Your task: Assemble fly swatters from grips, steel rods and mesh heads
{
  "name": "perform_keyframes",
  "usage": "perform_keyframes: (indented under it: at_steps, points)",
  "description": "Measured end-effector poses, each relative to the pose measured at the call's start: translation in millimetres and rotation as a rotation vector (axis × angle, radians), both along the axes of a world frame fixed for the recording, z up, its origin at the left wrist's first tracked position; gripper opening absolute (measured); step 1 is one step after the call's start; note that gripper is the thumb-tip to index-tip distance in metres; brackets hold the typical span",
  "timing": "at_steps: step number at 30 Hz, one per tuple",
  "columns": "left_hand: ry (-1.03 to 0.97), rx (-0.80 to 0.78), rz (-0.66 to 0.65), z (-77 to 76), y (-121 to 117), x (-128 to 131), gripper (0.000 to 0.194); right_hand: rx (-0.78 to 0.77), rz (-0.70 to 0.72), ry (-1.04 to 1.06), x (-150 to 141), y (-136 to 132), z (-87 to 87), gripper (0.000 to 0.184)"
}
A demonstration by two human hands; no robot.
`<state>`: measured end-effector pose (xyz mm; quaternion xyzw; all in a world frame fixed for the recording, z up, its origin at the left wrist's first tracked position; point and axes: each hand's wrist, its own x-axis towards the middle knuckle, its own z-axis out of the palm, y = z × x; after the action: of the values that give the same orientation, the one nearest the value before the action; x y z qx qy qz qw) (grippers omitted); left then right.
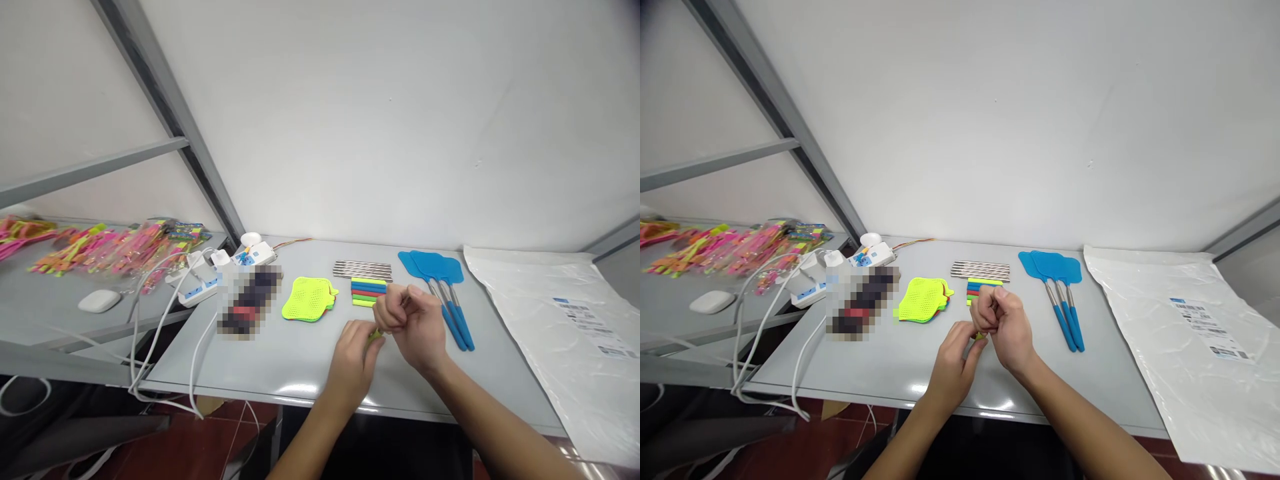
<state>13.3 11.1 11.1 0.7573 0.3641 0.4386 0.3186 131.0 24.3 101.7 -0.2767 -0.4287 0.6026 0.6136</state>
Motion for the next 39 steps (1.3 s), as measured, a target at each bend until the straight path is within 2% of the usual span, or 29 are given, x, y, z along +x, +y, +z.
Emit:
perform_keyframes:
  at_steps: [5,9,16,20,24,26,29,31,34,37,39]
  points:
    - [0.033,-0.046,-0.006,-0.5,-2,-1,0.01,0.031,-0.068,-0.085,-2,-2,-28.8,0.048]
    - [0.018,-0.067,0.0,-2.0,0,0,0.009,0.003,-0.123,-0.176,-4,0,-38.3,0.046]
    - [0.003,-0.078,0.005,-4.6,0,-2,0.013,0.033,-0.106,-0.331,-5,-6,-46.0,0.044]
    - [0.009,-0.123,-0.007,-2.7,-1,-3,0.013,0.032,-0.125,-0.305,-3,-11,-52.8,0.041]
    - [-0.088,-0.208,-0.061,2.4,-1,-2,0.018,0.045,-0.186,-0.294,-5,-13,-57.4,0.041]
    - [-0.141,-0.258,-0.077,4.7,-1,-2,0.019,0.052,-0.166,-0.284,-7,-13,-54.9,0.04]
    - [-0.209,-0.361,-0.092,5.7,-2,-3,0.023,0.077,-0.16,-0.155,-9,-16,-41.1,0.04]
    - [-0.35,-0.474,-0.127,5.6,-1,-4,0.039,0.092,-0.157,-0.027,-9,-20,-27.8,0.041]
    - [-0.749,-0.762,-0.205,8.5,5,-6,0.065,0.088,-0.102,0.098,-13,-26,-12.9,0.043]
    - [-1.11,-1.053,-0.348,16.4,11,-10,0.075,0.111,-0.082,0.11,-24,-29,-11.6,0.042]
    - [-1.245,-1.158,-0.417,22.7,12,-14,0.076,0.134,-0.104,0.087,-35,-31,-15.0,0.041]
